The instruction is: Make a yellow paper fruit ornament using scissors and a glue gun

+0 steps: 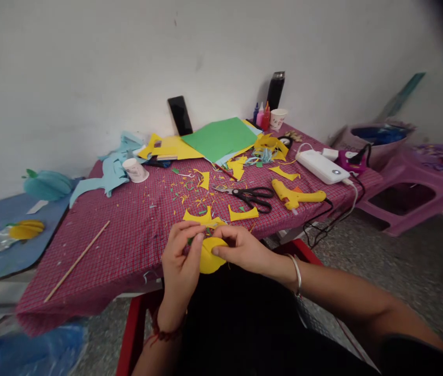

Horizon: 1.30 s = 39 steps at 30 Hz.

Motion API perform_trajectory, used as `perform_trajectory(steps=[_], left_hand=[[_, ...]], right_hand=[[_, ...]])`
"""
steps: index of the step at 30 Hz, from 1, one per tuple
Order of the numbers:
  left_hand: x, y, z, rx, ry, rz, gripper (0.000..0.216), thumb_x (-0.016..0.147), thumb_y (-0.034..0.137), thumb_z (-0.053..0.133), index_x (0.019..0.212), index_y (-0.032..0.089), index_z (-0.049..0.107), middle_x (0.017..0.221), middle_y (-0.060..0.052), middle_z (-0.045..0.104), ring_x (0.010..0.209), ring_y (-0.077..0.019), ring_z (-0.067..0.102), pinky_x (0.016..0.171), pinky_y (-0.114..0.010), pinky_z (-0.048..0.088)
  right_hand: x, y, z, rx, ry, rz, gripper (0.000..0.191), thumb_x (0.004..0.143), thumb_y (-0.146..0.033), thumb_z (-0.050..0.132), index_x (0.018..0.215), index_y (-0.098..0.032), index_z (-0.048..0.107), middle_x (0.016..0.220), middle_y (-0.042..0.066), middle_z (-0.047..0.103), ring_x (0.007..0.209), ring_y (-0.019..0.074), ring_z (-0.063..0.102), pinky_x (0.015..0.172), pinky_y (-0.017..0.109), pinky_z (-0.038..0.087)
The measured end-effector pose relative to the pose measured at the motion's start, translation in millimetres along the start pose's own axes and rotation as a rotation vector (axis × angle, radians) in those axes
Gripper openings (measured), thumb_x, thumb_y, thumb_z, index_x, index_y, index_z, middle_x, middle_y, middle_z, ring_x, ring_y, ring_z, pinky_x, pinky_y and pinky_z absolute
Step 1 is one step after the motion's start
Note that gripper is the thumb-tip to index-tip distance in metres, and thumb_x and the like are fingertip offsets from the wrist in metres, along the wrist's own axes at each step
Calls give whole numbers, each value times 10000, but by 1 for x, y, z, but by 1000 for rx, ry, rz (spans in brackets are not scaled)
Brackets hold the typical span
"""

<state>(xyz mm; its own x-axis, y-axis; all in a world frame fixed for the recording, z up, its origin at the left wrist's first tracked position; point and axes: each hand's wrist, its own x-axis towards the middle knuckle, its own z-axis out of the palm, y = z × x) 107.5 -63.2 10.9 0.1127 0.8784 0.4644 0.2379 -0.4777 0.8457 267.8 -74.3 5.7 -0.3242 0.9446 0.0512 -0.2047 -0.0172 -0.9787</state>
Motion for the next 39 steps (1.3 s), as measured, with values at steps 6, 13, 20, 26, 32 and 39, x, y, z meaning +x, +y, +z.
perform_trajectory(steps=[6,13,20,26,32,39], left_hand=[[0,-2,-6,130,-139,185,181,857,203,635,1023,219,705,1090,-54,638,1033,-182,608,922,-324,476],[-14,-8,14,-284,8,-134,158,811,198,700,952,259,738,1000,-13,686,978,-153,636,891,-262,493],[-20,-11,34,-638,197,-334,251,701,261,807,942,241,742,1056,-25,674,988,-160,640,892,-256,499],[-11,-9,26,-635,111,-448,149,781,284,742,890,196,690,868,-6,707,754,-112,657,709,-209,522],[2,-5,8,-648,16,-623,251,696,308,796,863,161,680,737,-9,720,602,-123,661,610,-230,534],[4,-1,-9,-500,-59,-585,242,687,321,808,880,186,749,746,-13,741,607,-126,663,597,-227,543]], right_hand=[[1,-2,0,25,23,6,148,751,-269,673,758,-172,562,683,-52,493,596,90,451,558,220,370],[2,-1,0,62,46,-9,230,755,-334,724,756,-164,570,714,-49,503,621,85,450,600,226,366],[5,0,4,60,124,-37,194,722,-300,726,765,-174,584,744,-35,545,668,103,492,606,223,396],[10,-4,-14,-100,90,-24,230,794,-394,666,815,-188,565,742,-21,581,638,121,541,612,252,439],[21,-28,-109,-1360,307,-152,231,906,-246,509,1079,-144,623,1054,122,656,972,254,608,855,368,465],[17,-27,-141,-1733,166,6,361,866,-249,557,1204,-139,614,1070,165,662,958,310,627,813,383,469]])
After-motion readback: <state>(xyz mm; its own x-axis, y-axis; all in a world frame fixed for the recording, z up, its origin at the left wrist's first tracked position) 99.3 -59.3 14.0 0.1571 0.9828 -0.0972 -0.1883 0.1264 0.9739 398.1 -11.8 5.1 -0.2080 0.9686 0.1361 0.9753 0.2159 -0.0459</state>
